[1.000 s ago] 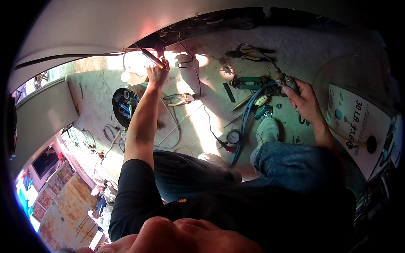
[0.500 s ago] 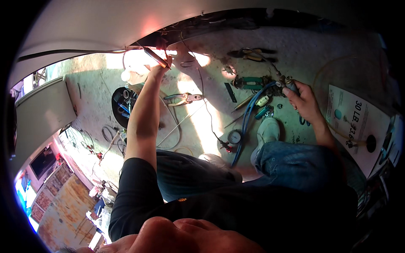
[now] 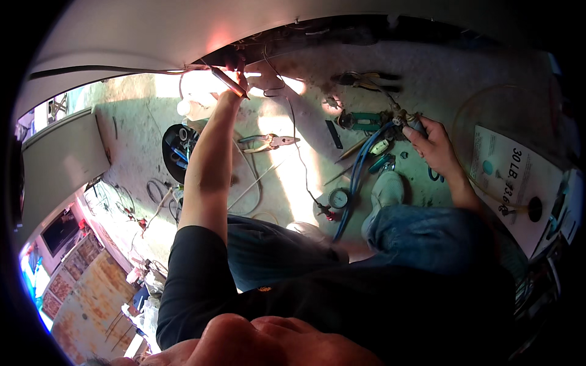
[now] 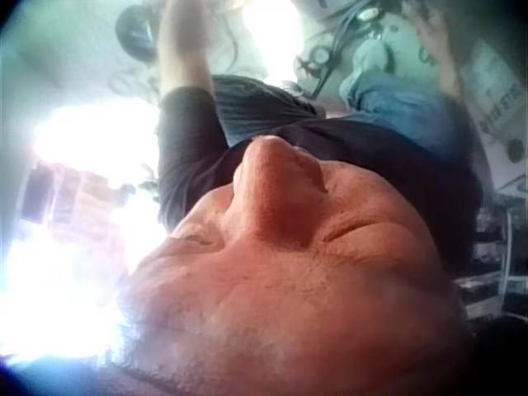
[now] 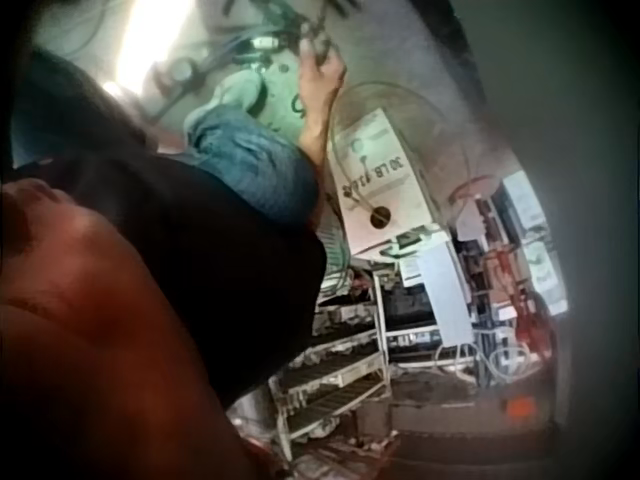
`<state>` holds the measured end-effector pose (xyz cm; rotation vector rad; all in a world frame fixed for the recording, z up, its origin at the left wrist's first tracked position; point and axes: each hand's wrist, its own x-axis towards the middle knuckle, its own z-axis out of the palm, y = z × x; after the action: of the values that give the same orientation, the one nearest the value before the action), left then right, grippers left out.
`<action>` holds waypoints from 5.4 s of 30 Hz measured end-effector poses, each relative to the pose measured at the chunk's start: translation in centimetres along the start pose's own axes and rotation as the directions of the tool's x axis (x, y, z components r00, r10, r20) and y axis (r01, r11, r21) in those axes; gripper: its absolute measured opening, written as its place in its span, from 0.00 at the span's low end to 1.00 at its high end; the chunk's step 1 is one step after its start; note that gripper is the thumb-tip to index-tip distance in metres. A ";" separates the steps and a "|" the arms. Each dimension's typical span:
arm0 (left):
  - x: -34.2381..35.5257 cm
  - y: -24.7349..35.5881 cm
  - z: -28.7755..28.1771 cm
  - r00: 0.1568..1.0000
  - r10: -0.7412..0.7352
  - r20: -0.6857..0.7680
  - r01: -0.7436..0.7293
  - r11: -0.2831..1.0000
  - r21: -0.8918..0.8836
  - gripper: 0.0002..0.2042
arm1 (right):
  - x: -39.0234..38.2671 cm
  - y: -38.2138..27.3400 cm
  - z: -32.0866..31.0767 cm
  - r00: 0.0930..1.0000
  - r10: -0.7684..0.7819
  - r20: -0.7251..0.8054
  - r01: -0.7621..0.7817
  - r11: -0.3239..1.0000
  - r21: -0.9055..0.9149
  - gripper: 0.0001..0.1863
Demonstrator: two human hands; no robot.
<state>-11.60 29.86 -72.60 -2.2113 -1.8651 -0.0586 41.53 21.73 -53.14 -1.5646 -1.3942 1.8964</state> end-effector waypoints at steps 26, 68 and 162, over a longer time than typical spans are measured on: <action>-33.4 -4.9 -29.0 0.269 0.038 0.963 0.954 -0.146 -0.260 0.25 | 0.9 -1.7 -0.9 0.974 -0.086 -0.208 0.050 0.984 -0.171 0.16; -3.6 18.3 -26.6 0.940 0.193 0.281 0.341 -0.487 -0.804 0.14 | -8.6 -3.5 1.0 0.983 -0.093 0.161 -0.002 0.860 0.511 0.35; -24.3 -2.7 -42.6 0.259 -0.448 0.856 0.925 0.369 -0.086 0.08 | 10.2 -7.4 3.7 0.907 -0.221 0.358 0.197 0.975 0.101 0.12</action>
<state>-13.18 -2.25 -35.48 -1.2972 -3.7453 0.1038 32.33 31.07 -53.21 -1.0135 -1.5594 2.1467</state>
